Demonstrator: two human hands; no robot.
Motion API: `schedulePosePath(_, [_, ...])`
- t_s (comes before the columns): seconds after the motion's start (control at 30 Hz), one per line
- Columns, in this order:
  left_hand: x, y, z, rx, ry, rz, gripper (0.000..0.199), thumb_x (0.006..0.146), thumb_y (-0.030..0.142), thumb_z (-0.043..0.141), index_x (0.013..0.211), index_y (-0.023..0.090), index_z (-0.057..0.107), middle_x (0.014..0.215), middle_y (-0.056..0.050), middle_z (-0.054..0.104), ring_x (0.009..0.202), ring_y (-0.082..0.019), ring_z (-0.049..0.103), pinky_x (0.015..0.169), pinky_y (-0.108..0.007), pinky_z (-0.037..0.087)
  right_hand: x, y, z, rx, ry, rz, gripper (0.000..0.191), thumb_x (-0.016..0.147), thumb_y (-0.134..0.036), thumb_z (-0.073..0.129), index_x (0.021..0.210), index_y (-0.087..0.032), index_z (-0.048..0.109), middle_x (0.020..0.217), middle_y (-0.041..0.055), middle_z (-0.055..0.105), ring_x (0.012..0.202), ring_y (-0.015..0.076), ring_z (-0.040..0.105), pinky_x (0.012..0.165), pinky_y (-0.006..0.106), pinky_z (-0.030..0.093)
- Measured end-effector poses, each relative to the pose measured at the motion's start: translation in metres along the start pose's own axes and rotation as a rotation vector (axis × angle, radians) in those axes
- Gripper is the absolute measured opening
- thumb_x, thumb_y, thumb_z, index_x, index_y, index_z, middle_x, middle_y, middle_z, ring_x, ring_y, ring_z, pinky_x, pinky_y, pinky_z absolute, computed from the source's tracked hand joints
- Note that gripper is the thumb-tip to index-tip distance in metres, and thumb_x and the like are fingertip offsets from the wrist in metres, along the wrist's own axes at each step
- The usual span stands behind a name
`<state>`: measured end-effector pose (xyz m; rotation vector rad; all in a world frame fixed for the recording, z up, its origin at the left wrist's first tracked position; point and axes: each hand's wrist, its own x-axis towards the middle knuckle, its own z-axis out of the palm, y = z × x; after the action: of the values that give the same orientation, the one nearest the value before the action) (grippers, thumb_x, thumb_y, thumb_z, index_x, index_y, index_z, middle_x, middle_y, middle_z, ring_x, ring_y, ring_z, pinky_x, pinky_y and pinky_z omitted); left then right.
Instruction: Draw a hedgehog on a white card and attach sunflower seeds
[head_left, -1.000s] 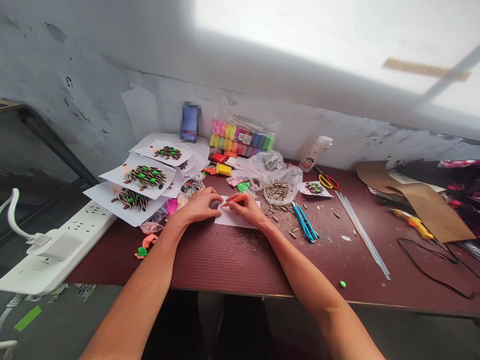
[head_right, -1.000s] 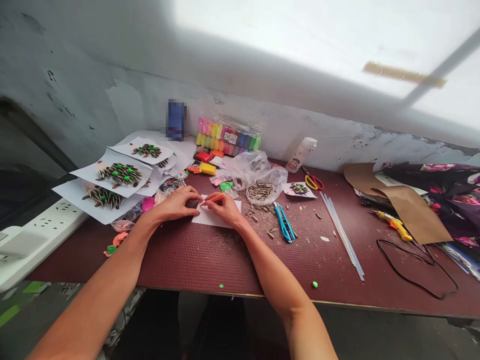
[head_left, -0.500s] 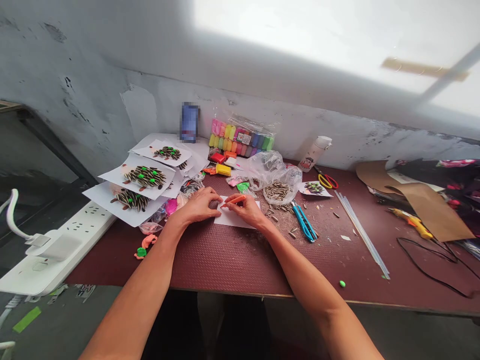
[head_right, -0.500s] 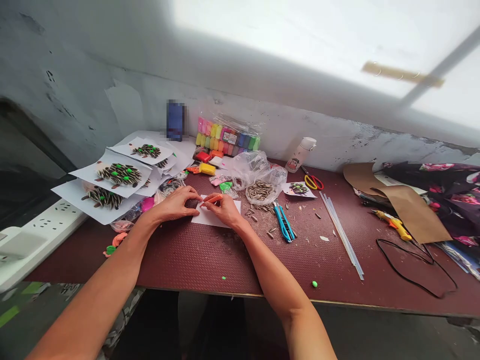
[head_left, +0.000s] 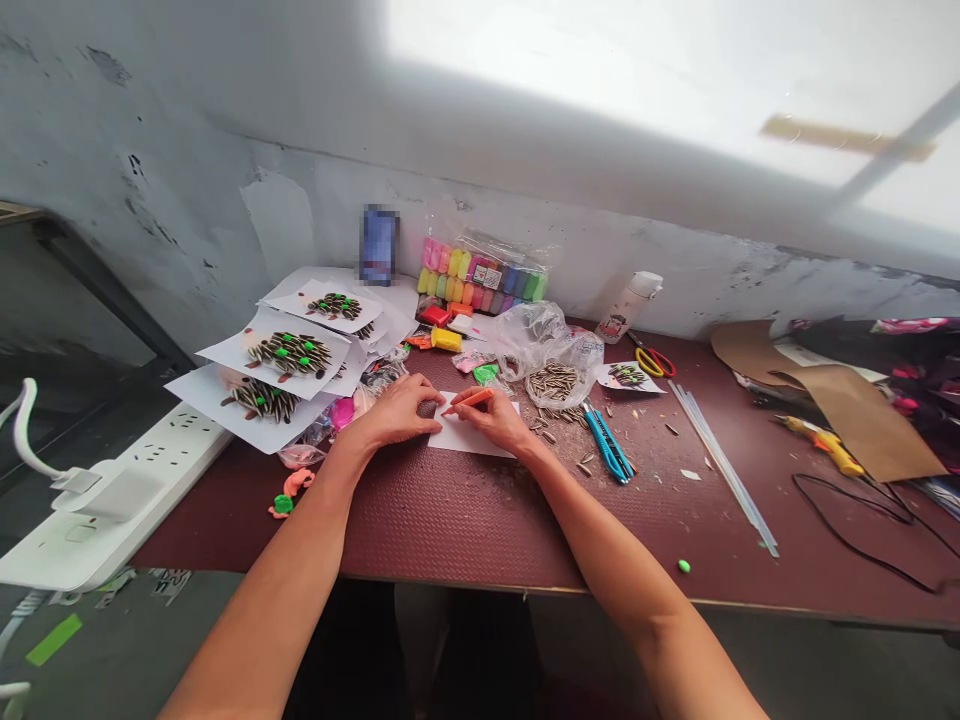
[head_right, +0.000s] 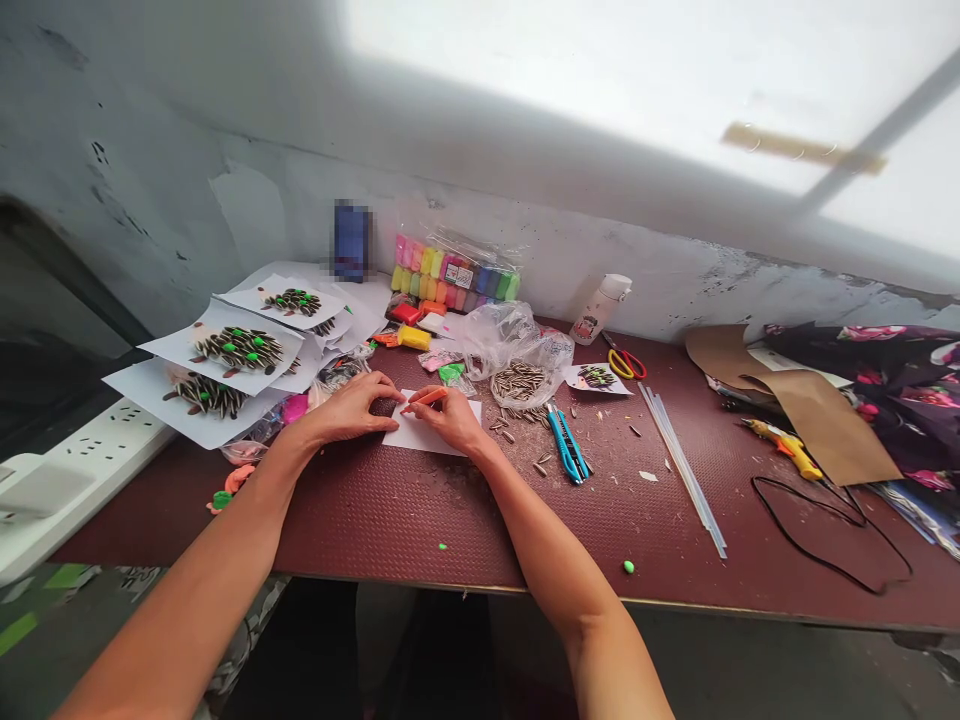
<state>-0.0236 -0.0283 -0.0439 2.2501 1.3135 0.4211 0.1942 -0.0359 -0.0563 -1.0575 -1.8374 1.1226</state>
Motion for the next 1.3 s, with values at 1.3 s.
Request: schedulePosePath(1.3, [0.000, -0.002, 0.001, 0.017, 0.006, -0.001, 0.043, 0.073, 0.038, 0.071, 0.113, 0.025, 0.076, 0.114, -0.008, 0.063, 0.115, -0.031, 0.057, 0.102, -0.042, 0.047, -0.008, 0.004, -0.027, -0.038, 0.030, 0.085, 0.024, 0.086, -0.033, 0.066, 0.079, -0.015, 0.080, 0.088, 0.0067, 0.075, 0.064, 0.0116, 0.057, 0.061, 0.025, 0.045])
